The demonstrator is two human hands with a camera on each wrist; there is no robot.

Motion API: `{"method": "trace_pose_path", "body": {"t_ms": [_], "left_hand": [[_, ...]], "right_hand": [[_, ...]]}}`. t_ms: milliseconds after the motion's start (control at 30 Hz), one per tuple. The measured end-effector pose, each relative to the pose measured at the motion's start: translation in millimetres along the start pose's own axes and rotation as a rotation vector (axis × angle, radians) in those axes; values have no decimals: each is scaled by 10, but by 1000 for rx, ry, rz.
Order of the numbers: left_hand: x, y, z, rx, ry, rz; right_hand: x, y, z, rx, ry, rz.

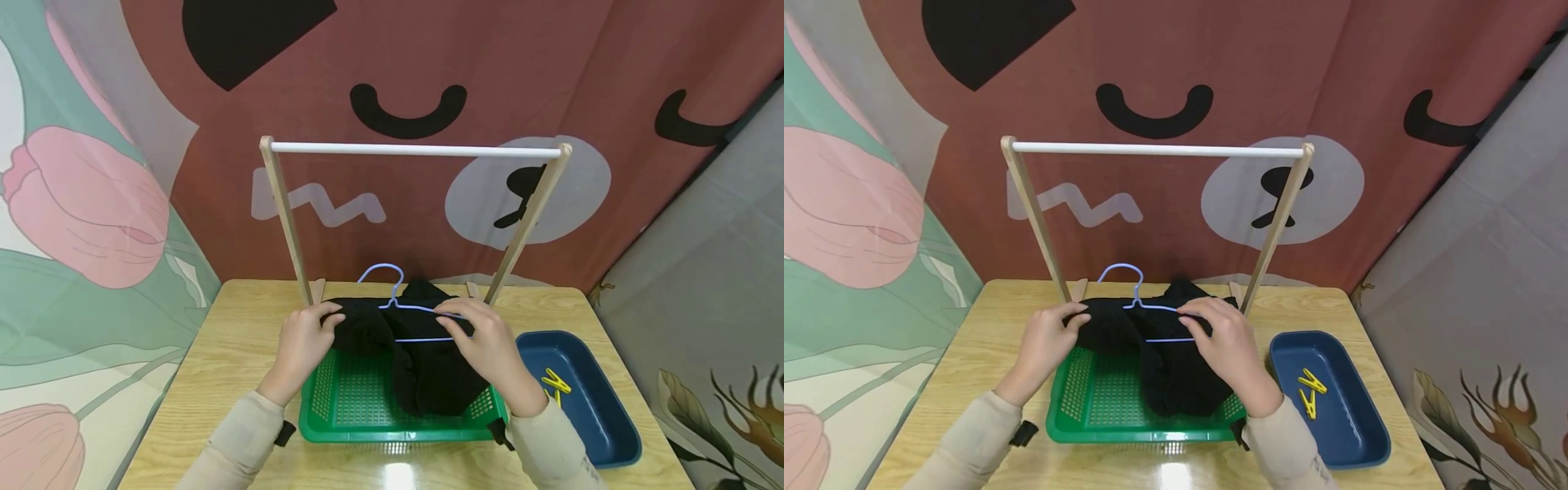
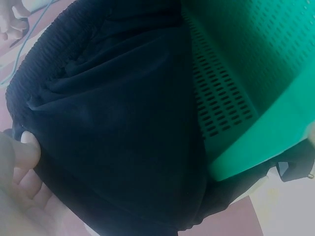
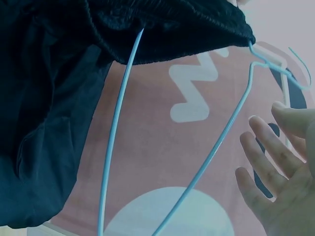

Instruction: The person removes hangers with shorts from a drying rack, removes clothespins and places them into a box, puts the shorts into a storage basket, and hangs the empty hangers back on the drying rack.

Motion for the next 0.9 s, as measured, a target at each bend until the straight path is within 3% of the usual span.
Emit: {"method": "trace_pose_path", "body": {"t_ms": [400,900], "left_hand": [[-13,30,0,10,-5,0],[-35,71,-42,10,-51,-8]], "right_hand": [[-46,262,-65,0,-20,-177],[-65,383,-165,-36,-5,-224]]}}
Point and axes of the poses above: each hand's wrist, its own x-axis away from the middle knuckle, its own z-axis out of the back of the hand, y = z × x, the point moved 7 cm from there along -x, towards the middle knuckle, and after that the axes turned 13 degrees about -z, right-handed, at the moved point
